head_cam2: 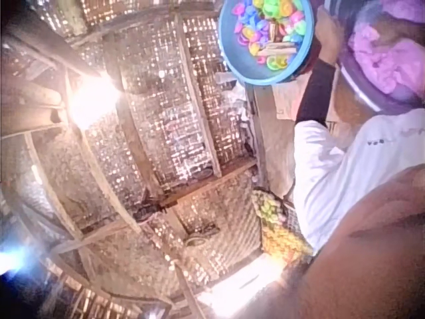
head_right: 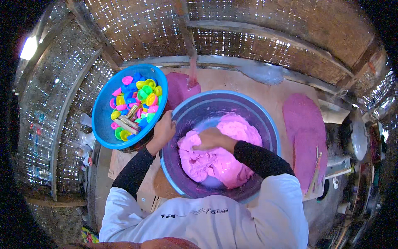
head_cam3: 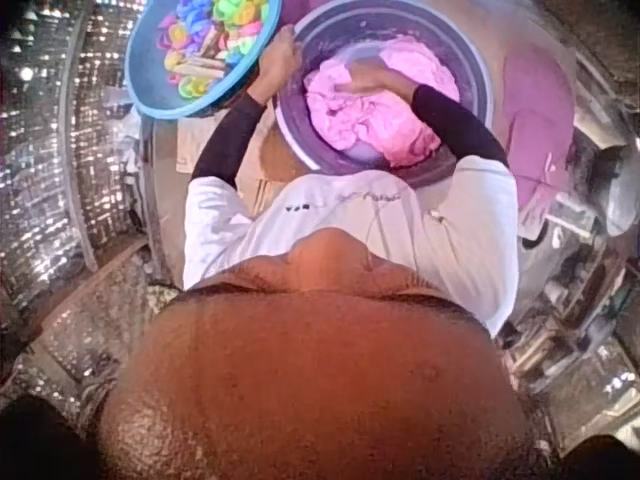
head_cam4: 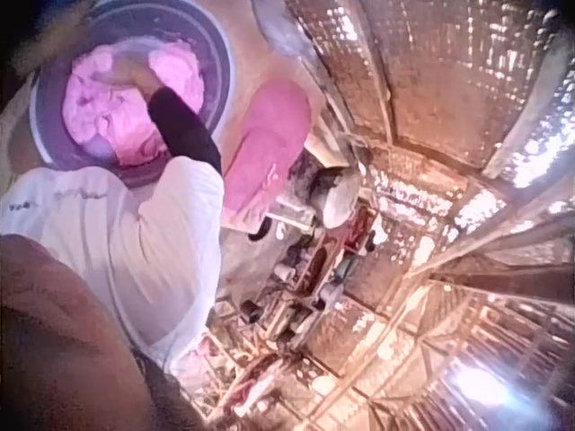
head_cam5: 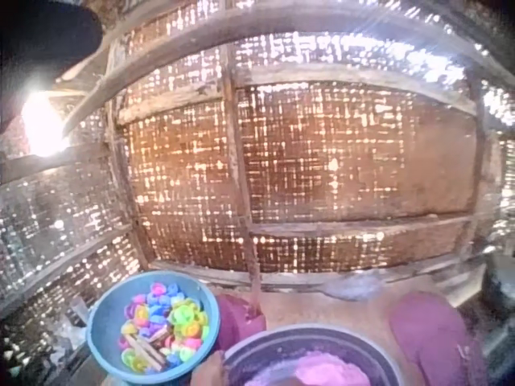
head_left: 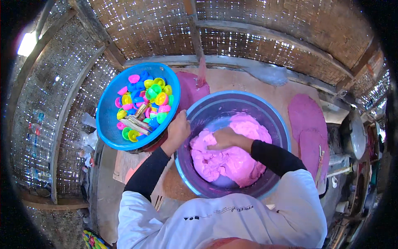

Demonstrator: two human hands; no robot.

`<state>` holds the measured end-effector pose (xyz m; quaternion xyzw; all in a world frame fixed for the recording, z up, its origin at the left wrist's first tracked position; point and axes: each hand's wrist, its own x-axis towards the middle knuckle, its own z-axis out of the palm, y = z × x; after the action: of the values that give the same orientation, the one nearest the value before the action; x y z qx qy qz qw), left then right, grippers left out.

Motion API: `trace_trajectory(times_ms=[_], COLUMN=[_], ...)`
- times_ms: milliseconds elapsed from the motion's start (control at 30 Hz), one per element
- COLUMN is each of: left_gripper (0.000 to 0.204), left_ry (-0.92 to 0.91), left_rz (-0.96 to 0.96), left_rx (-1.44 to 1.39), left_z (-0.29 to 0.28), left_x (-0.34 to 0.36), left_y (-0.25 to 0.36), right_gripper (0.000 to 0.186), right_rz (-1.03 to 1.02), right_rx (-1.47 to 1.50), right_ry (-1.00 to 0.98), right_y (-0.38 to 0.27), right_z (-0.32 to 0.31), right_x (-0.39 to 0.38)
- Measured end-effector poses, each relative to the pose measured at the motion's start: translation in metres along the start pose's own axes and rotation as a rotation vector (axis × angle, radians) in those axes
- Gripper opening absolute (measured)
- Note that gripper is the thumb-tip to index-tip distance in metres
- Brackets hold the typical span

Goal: The person kneads a large mass of pink dough inside a blue plastic basin using their hands. They repeatedly press, fold, and turn the dough to mix it thoroughly. The workspace includes a wooden table and a basket of colorful plastic molds nearby.

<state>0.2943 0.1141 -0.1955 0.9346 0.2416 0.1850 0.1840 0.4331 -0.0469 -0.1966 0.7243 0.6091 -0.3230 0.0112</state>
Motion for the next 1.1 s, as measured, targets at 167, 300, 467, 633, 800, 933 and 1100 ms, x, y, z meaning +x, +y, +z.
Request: trace_trajectory(times_ms=[167, 300, 467, 633, 800, 933, 1100], left_gripper=[0.039, 0.038, 0.037, 0.035, 0.035, 0.035, 0.033], left_ry=[-0.026, -0.049, -0.063, 0.018, 0.032, 0.025, 0.066], left_rz=[0.017, -0.008, -0.172, -0.208, -0.273, -0.305, -0.272], left_rx=[-0.044, -0.115, -0.216, -0.213, -0.177, -0.187, -0.255], left_z=[0.002, 0.001, -0.014, -0.019, -0.020, -0.022, -0.023], left_x=[-0.005, -0.011, -0.050, -0.082, -0.096, -0.098, -0.101], left_y=[-0.001, 0.001, 0.012, 0.019, 0.023, 0.027, 0.026], right_gripper=[0.063, 0.045, 0.027, 0.022, 0.022, 0.026, 0.031], right_rz=[-0.186, -0.208, -0.004, 0.031, -0.021, -0.241, -0.419], right_rx=[-0.149, -0.056, -0.135, -0.152, -0.078, 0.011, -0.008], right_ry=[0.388, 0.515, 0.325, 0.292, 0.279, 0.548, 0.433], right_y=[-0.024, -0.016, -0.025, -0.016, -0.005, 0.029, 0.027], right_z=[0.051, 0.090, 0.086, 0.095, 0.091, 0.126, 0.113], right_x=[-0.077, -0.111, -0.087, -0.034, 0.007, 0.049, 0.045])
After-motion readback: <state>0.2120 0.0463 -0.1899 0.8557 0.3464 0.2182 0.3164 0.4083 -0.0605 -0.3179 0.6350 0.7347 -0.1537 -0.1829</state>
